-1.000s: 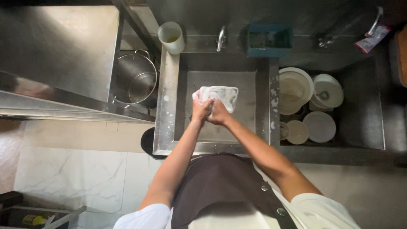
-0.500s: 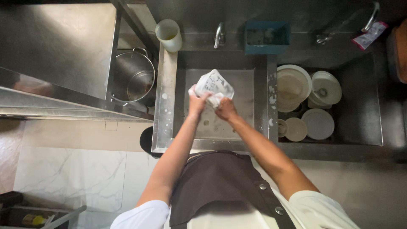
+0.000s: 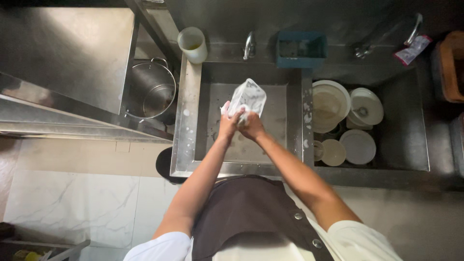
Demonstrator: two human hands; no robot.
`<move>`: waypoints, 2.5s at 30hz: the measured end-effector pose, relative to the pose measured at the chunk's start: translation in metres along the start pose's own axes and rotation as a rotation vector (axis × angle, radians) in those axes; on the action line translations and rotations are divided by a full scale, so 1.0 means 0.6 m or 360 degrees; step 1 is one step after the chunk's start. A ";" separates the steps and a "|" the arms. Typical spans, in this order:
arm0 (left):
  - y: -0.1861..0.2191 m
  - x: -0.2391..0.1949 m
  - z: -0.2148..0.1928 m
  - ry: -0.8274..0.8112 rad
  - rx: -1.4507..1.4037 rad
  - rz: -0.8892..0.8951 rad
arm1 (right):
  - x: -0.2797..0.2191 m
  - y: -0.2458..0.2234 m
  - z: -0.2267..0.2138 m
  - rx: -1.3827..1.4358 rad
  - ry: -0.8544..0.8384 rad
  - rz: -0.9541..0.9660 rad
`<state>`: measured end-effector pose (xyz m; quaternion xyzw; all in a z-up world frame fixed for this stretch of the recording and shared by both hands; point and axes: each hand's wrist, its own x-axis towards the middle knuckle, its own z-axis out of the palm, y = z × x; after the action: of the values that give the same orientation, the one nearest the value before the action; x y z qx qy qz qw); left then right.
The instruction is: The person scrubs multiple white plates and a small plastic container with a green sponge under running water in a commercial kitchen sink. They rinse each item and place it into the adjacent sink compartment.
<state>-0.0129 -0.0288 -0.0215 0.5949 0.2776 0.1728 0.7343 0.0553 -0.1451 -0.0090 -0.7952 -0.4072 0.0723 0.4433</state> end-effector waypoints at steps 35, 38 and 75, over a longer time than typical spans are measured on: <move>0.027 0.002 0.009 0.0033 -0.0493 -0.0078 | 0.023 -0.033 0.007 -0.0036 0.0150 0.0048; 0.022 0.018 -0.016 0.0074 -0.0243 -0.0175 | 0.002 -0.049 -0.016 -0.0192 0.0123 -0.0547; -0.053 0.034 -0.062 -0.0146 -0.0424 -0.0206 | -0.043 -0.031 0.008 0.0106 -0.0454 -0.0270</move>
<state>-0.0222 0.0049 -0.0615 0.4803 0.2561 0.1329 0.8283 0.0254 -0.1550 -0.0043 -0.7247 -0.5290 0.1603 0.4115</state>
